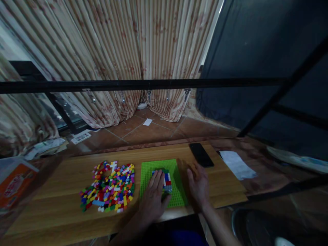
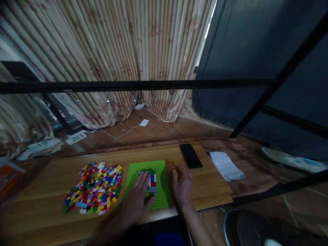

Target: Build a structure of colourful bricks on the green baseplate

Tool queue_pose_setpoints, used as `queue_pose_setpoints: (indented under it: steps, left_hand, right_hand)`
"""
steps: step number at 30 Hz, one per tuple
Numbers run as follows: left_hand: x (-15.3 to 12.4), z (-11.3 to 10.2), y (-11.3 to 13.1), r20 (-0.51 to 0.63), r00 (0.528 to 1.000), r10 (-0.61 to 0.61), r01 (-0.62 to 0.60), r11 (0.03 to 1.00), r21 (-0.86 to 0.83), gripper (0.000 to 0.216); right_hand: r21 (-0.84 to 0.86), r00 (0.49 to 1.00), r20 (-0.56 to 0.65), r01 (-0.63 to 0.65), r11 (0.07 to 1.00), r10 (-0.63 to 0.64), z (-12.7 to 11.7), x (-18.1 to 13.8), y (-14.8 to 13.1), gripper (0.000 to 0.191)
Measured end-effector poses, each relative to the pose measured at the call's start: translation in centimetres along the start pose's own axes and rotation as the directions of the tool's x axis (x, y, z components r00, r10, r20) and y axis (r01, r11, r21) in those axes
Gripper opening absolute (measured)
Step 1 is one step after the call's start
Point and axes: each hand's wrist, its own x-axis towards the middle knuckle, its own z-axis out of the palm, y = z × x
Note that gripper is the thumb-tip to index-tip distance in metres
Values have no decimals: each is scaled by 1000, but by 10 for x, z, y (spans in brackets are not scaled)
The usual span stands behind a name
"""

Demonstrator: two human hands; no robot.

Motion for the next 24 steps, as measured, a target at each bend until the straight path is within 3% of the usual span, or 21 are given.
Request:
queue_pose_setpoints:
  steps: [2, 4, 8, 15, 24]
  left_hand:
    - [-1, 2, -4, -33, 999, 8, -8, 1000, 3, 70]
    - [-1, 4, -7, -57, 998, 12, -11, 1000, 10, 68]
    - [0, 11, -13, -88, 996, 29, -26, 999, 40, 68]
    - [-1, 26, -22, -138, 990, 28, -14, 995, 102, 71]
    - [-1, 29, -25, -163, 985, 62, -38, 988, 147, 76]
  right_hand:
    - [-175, 999, -30, -31, 984, 27, -11, 29, 19, 62]
    - [-363, 991, -18, -133, 922, 136, -17, 57, 33, 72]
    - [-572, 927, 50, -278, 772, 371, -11, 97, 44, 90]
    - [-668, 863, 96, -313, 676, 495, 1, 126, 51, 97]
    - [-639, 863, 86, -335, 693, 497, 6, 128, 57, 95]
